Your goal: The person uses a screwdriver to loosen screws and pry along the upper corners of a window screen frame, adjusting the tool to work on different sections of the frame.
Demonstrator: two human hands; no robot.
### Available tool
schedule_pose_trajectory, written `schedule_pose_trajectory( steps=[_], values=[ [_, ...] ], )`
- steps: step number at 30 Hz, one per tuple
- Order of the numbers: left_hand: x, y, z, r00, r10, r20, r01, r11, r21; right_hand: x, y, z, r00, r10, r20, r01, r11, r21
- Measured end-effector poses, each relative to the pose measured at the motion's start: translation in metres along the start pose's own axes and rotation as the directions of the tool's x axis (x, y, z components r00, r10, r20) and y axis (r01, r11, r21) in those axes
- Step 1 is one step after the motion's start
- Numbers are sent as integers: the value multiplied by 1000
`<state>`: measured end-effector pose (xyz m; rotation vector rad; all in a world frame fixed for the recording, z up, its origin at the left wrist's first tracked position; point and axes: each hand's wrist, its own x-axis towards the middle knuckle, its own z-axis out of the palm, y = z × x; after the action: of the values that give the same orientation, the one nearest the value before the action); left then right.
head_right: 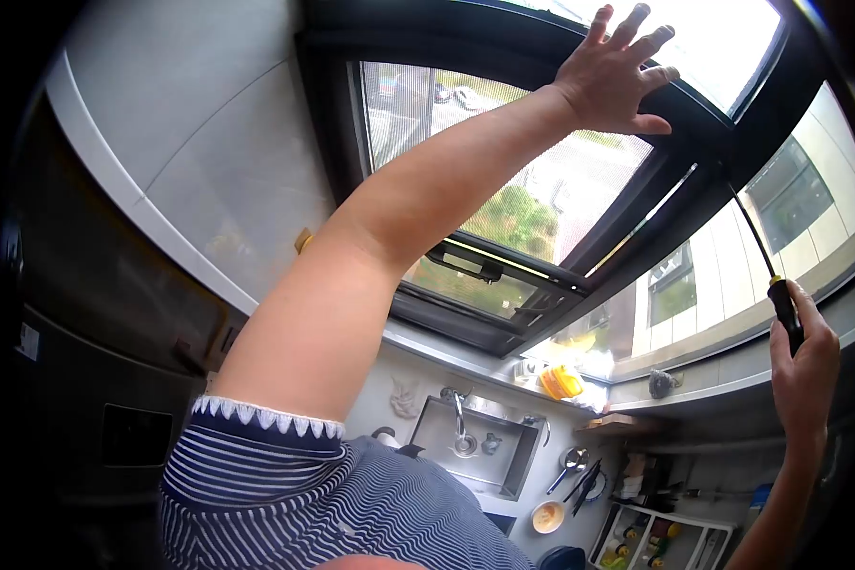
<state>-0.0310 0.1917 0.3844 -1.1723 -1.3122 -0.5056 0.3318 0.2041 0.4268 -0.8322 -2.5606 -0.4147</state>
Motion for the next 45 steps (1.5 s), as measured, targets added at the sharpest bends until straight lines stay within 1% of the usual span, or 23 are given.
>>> schedule_pose_trajectory(
  steps=[1, 2, 3, 4, 5, 6, 7, 8, 9, 11, 14, 15, 18, 21, 24, 27, 33, 36, 44, 45],
  values=[
    [-1, 0, 3, 1000, -16, 6, 16, 999, -47, -4, 11, 9, 994, -70, -89, 68, 997, -23],
    [2, 6, 3, 1000, -24, 9, 25, 993, -117, -4, -6, 2, 998, 65, -8, -64, 993, 97],
    [3, -3, -3, 977, 46, 208, 39, 921, -388, -3, -23, -3, 977, 199, 73, -209, 958, 195],
    [4, -3, -6, 976, 61, 208, 17, 936, -352, -6, -20, 1, 964, 248, 98, -266, 922, 282],
    [3, -5, -3, 979, 59, 195, 15, 933, -361, -8, -17, 6, 960, 250, 125, -279, 862, 422],
    [7, -4, -10, 962, 58, 267, 28, 951, -306, -13, -12, 10, 958, 250, 141, -286, 778, 559],
    [8, -1, -5, 969, 48, 243, 25, 957, -288, -19, -7, 11, 953, 253, 165, -298, 710, 638],
    [6, 0, -5, 983, 39, 180, 19, 951, -308, -24, -8, 13, 953, 241, 181, -296, 632, 716],
    [3, -1, 2, 996, 57, 66, -35, 955, -295, -31, -10, 15, 952, 262, 156, -287, 597, 749],
    [2, 0, 5, 997, 69, 16, -63, 963, -260, -41, -13, 24, 958, 271, 92, -229, 533, 815],
    [4, 2, 3, 998, 53, 21, -46, 964, -262, -50, -17, 50, 946, 312, -93, -137, 641, 755],
    [3, 1, 4, 998, 68, -10, -69, 963, -260, -52, -21, 52, 935, 326, -139, -129, 678, 723],
    [4, 2, 1, 998, 70, -9, -70, 964, -258, -57, -20, 64, 886, 301, -353, -40, 809, 587],
    [4, 2, 1, 997, 72, 3, -69, 971, -230, -66, -18, 65, 869, 313, -384, -54, 830, 554],
    [3, 3, 0, 996, 84, -10, -84, 976, -199, -76, -15, 65, 879, 273, -391, -57, 874, 483],
    [3, 1, 3, 994, 104, -34, -109, 975, -191, -77, -11, 69, 864, 166, -476, 15, 935, 353],
    [6, 1, 4, 985, 150, -85, -164, 968, -191, -78, -8, 68, 865, 59, -498, 113, 945, 308],
    [6, 1, 6, 982, 158, -102, -175, 968, -178, -73, -8, 72, 858, 48, -512, 136, 940, 314],
    [5, 1, 5, 983, 166, -76, -176, 973, -150, -63, -2, 81, 843, -17, -538, 164, 960, 227],
    [9, 0, 6, 980, 177, -95, -190, 970, -149, -61, 1, 79, 843, -23, -538, 167, 961, 220]
  ],
)
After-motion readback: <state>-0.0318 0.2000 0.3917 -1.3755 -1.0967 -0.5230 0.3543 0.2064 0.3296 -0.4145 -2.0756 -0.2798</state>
